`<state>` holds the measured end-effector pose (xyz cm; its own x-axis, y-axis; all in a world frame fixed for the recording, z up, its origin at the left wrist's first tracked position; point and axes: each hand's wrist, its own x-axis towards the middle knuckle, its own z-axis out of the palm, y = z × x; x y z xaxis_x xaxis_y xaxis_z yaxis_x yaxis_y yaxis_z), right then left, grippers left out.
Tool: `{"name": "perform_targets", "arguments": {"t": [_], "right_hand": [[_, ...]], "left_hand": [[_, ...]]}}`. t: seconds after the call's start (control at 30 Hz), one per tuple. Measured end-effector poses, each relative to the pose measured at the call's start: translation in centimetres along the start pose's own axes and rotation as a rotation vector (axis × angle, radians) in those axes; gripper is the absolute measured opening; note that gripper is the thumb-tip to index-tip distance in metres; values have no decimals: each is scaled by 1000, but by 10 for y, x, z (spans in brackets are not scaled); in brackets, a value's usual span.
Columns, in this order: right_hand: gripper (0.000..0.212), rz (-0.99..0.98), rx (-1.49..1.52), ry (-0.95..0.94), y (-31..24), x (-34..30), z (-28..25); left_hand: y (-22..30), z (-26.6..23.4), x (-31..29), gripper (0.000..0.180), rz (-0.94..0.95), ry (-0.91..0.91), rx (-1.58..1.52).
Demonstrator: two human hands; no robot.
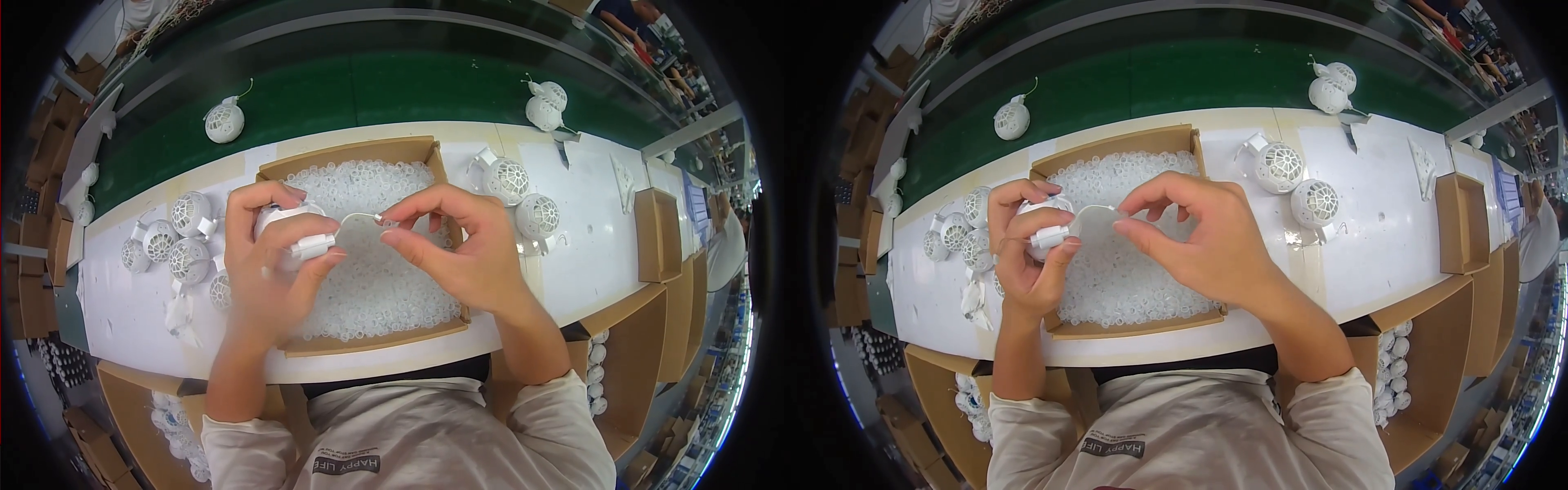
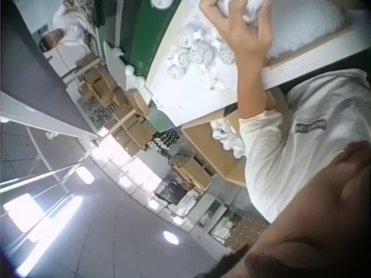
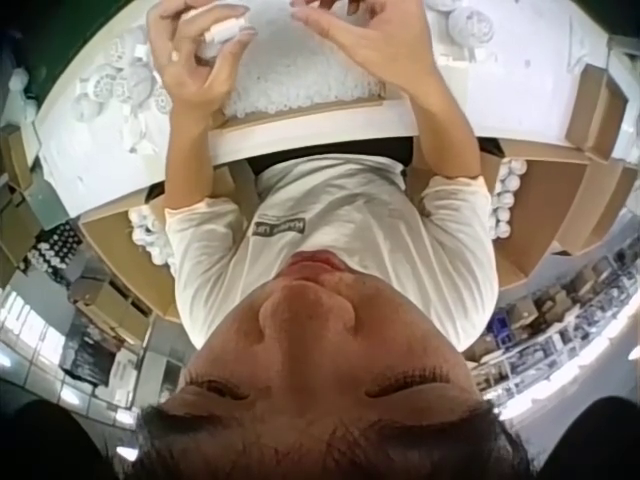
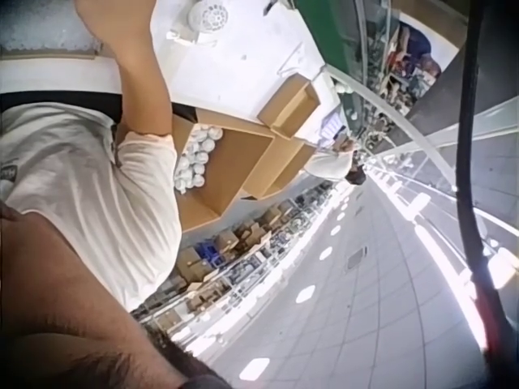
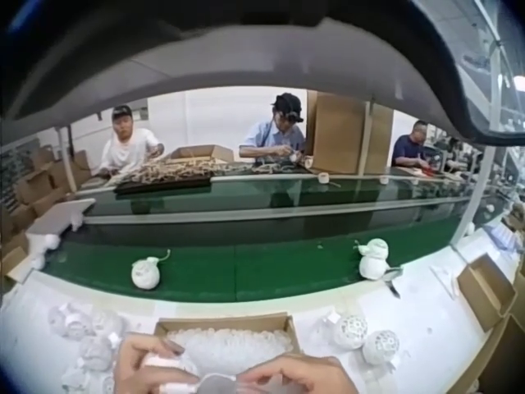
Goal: Attaching strings to small white components and placing them into a box with packaging beads.
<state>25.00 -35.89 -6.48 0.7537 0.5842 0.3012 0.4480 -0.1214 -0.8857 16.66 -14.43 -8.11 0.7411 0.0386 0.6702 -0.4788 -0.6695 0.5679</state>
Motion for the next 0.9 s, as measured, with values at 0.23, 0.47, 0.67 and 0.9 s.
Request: {"name": "perform_targets", "arguments": {"t": [0.23,0.47,0.67,0.9], "right_hand": [[17,44,-15,41,1,3,2],[17,-43,-56,40,4,0,0],[16,-37,-33,17,1,0,-4],[21,-340,-45,-34,10,3,6]], "left_hand": [[3,3,0,36,38,-48,24],[2,0,1,29,87,-129,88],[5,1,0,32,-9,-134,59],[7,5,-1,30,-5,-136,-143]]}}
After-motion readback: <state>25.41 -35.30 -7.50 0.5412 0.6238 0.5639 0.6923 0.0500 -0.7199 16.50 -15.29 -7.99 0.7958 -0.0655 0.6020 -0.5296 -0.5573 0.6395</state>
